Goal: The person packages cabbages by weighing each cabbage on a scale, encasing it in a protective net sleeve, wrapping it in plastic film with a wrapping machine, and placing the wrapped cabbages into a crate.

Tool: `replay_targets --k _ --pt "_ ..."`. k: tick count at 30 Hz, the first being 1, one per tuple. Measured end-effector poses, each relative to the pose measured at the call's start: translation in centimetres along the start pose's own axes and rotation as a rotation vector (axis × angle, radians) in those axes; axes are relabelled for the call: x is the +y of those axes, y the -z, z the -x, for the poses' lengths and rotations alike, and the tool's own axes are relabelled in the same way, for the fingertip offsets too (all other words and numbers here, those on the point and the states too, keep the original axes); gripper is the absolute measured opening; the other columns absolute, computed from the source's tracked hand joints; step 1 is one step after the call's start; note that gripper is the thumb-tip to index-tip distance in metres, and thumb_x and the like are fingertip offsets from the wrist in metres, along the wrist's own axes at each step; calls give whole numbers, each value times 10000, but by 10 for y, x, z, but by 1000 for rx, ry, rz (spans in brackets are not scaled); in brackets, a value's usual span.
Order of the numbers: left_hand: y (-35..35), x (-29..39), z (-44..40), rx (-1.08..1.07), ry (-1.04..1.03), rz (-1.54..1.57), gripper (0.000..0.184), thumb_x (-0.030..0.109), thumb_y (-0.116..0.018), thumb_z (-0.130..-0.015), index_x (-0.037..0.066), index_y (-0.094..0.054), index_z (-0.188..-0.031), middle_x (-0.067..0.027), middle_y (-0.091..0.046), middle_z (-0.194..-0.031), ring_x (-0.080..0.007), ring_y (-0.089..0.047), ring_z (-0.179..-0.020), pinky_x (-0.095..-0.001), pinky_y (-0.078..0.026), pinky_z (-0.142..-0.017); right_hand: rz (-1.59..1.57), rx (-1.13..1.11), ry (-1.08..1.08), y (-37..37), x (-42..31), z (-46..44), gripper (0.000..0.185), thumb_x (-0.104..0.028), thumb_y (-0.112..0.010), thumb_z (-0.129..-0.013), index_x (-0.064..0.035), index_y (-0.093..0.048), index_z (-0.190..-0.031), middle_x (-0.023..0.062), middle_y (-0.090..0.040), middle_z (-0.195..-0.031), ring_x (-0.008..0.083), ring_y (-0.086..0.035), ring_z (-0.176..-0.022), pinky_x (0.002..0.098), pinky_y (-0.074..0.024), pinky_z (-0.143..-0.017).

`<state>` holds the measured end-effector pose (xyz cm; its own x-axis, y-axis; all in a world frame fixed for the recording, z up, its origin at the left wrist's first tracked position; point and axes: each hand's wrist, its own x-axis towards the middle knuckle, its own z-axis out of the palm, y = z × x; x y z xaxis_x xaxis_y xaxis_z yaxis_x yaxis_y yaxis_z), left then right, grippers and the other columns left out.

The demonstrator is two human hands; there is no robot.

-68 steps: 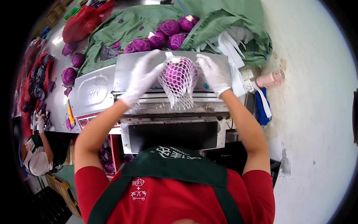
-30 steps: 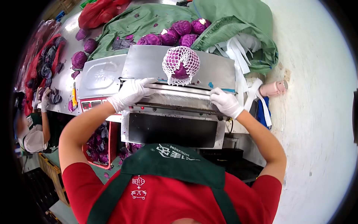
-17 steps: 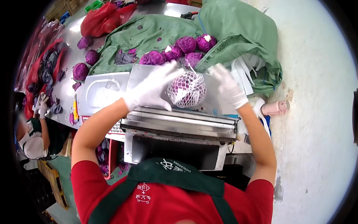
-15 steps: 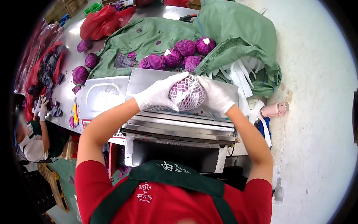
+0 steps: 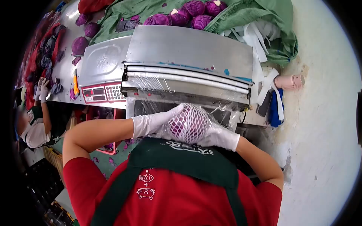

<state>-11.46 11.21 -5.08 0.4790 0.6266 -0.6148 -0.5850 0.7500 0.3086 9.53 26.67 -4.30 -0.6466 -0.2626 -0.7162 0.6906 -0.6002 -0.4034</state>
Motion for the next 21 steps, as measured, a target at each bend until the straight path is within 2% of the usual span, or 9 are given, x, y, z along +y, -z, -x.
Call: replay_targets --k 3,5,7,9,11,12,15,19,21 --pt "13 -24 -4 52 -333 -182 685 519 -446 -942 57 -303 -1428 -118 -507 -1322 -204 -509 -1179 -363 -425 -998 -66 50 93 13 23 -8 565 -302 -530 -924 -140 -310 -1419 148 -544 -1204 262 -586 -1057 367 -485 -925" --pt "1 -52 41 386 -458 -507 713 184 -698 -842 18 -302 -1412 -159 -516 -1284 -230 -508 -1175 -333 -426 -982 -322 60 95 21 35 2 574 -324 -523 -927 -134 -303 -1422 151 -535 -1207 279 -583 -1059 373 -489 -913" --pt "16 -85 58 701 -782 -1129 301 80 -656 -847 14 -578 -1130 -124 -637 -1049 -171 -601 -956 -301 -474 -831 -306 249 230 0 36 24 566 -359 -492 -953 -81 -310 -1411 195 -514 -1250 284 -546 -1136 377 -428 -986" --pt "14 -99 65 885 -849 -1174 144 118 -602 -908 8 -619 -998 -74 -652 -874 -140 -596 -777 -302 -480 -708 437 434 650 2 63 28 567 -332 -505 -953 -48 -311 -1403 211 -495 -1283 253 -527 -1164 366 -401 -1004" --pt "4 -98 47 755 -869 -573 141 156 -543 -953 33 -580 -895 -17 -559 -729 -100 -494 -634 -255 -420 -600 656 529 434 -1 74 39 384 -290 -525 -954 8 -521 -1196 141 -615 -1069 208 -601 -1020 329 -463 -918" --pt "-14 -81 46 712 -893 -439 225 205 -466 -993 67 -521 -823 23 -452 -656 -71 -400 -579 -210 -350 -540 393 548 471 3 78 36 302 -278 -508 -966 0 -556 -1073 92 -619 -919 171 -604 -869 299 -485 -803" --pt "-8 -84 52 603 -724 337 219 286 -445 -993 137 -495 -841 53 -403 -633 -38 -301 -479 -206 -214 -441 -89 647 537 13 76 39 274 -275 -458 -991 -46 -573 -897 -13 -471 -589 72 -414 -481 224 -362 -479" --pt "0 -121 52 940 -291 294 221 297 -443 -985 139 -530 -858 76 -407 -581 -40 -306 -448 -199 -201 -414 -391 541 63 29 104 29 277 -293 -487 -974 -64 -537 -828 -33 -414 -556 74 -332 -439 231 -258 -416" --pt "48 -159 26 830 -186 12 258 313 -454 -971 115 -619 -968 63 -523 -686 -31 -382 -500 -202 -275 -432 -283 579 -9 25 119 6 301 -311 -491 -967 -84 -516 -772 -29 -397 -546 83 -294 -420 249 -215 -403"
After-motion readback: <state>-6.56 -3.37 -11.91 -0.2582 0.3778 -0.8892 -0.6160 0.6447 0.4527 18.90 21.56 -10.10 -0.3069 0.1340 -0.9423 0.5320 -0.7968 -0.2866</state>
